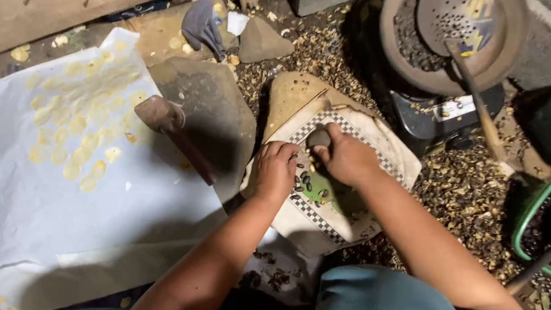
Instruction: The person grinds cassava roots on a flat stone using a smaller stone, then uses a hammer to flatten the ground pieces on a white sheet. They also stir cassava chips in a pan over a small stove.
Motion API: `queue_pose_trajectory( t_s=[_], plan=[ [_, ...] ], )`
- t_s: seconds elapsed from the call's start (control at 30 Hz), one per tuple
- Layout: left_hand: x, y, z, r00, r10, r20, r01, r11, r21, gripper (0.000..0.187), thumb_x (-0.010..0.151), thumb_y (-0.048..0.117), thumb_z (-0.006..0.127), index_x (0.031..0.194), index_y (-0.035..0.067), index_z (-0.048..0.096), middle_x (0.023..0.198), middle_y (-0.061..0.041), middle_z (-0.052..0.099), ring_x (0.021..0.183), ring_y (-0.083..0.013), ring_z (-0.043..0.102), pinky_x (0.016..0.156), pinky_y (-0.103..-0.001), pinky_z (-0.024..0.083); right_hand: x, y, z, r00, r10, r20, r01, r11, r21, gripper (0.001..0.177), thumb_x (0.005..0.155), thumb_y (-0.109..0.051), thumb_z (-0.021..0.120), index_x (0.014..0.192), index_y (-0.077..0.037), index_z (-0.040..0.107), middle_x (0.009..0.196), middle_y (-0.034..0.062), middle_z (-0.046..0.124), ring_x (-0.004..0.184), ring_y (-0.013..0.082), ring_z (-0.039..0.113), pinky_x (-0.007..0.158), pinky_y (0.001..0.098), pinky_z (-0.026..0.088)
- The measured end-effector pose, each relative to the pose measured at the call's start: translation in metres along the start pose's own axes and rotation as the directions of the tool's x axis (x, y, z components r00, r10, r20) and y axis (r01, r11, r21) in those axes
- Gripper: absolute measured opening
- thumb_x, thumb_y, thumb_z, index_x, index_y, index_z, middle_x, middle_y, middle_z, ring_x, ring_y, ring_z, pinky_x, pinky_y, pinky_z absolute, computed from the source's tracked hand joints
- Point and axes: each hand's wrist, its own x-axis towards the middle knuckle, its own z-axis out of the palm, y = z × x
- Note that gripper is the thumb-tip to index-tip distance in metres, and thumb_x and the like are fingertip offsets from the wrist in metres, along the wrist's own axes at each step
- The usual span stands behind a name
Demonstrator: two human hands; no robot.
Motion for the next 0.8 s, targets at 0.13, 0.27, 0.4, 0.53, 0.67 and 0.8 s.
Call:
queue_pose_trajectory(
  t_s=[0.13,0.27,0.4,0.53,0.67,0.8],
  plan=[
    [0.001,-0.003,0.006,0.997,-0.069,0.023,0.07,0.997,-0.04,0.027,0.076,0.018,0.082,0.099,0.022,0.069,0.094,-0.002,0.064,0.096,-0.0299,0.065,0.086,-0.042,0.053,-0.017,-0.014,0.012,0.993,-0.08,-0.085,0.057,0.968,-0.244,0.046,0.098,-0.048,0.053,0.136,-0.024,0.043,0.119,0.0194,0.066,0.099,0.0407,0.073,0.085,0.0545,0.057],
    [0.001,-0.022,0.013,0.995,-0.095,0.011,0.096,0.987,-0.126,0.015,0.082,0.027,0.082,0.095,0.026,0.075,0.093,0.005,0.067,0.097,-0.0197,0.068,0.088,-0.031,0.054,-0.008,0.012,0.022,0.99,-0.077,-0.122,0.061,0.99,-0.127,0.047,0.098,-0.049,0.053,0.138,-0.024,0.045,0.115,0.0173,0.067,0.101,0.0421,0.073,0.087,0.0559,0.057],
    [0.02,0.042,-0.01,0.958,-0.28,0.058,0.237,0.663,-0.71,0.021,0.093,0.01,0.066,0.108,-0.003,0.07,0.099,-0.02,0.067,0.108,-0.0297,0.059,0.102,-0.047,0.042,-0.038,0.05,0.003,0.98,0.109,-0.165,-0.115,0.993,-0.03,0.052,0.099,-0.05,0.052,0.142,-0.024,0.042,0.122,0.0208,0.064,0.105,0.0464,0.07,0.09,0.0589,0.057],
    [0.034,0.056,0.047,0.98,0.169,0.11,-0.158,0.982,-0.103,0.036,0.085,0.022,0.078,0.12,0.019,0.068,0.102,-0.008,0.07,0.106,-0.0288,0.064,0.095,-0.04,0.05,-0.058,0.075,0.015,0.954,0.19,-0.231,-0.2,0.979,-0.023,0.055,0.1,-0.051,0.047,0.148,-0.027,0.036,0.123,0.0166,0.06,0.103,0.0458,0.071,0.089,0.0575,0.057],
    [0.038,0.074,0.035,0.949,0.113,0.295,-0.136,0.989,0.06,0.063,0.087,0.025,0.08,0.145,0.019,0.056,0.12,-0.007,0.069,0.116,-0.0256,0.059,0.099,-0.043,0.044,-0.062,0.077,0.025,0.955,0.142,-0.259,-0.158,0.987,-0.042,0.056,0.101,-0.048,0.047,0.151,-0.025,0.036,0.12,0.0157,0.058,0.097,0.0461,0.073,0.085,0.0559,0.059],
    [0.019,0.026,0.001,0.994,0.109,0.027,-0.112,0.978,0.178,0.044,0.083,0.028,0.082,0.124,0.022,0.067,0.108,-0.003,0.066,0.099,-0.0266,0.063,0.086,-0.046,0.05,-0.053,0.082,0.022,0.957,0.135,-0.256,-0.149,0.988,-0.037,0.056,0.101,-0.05,0.046,0.151,-0.025,0.036,0.119,0.0153,0.058,0.096,0.0461,0.073,0.084,0.0558,0.06]
  ],
)
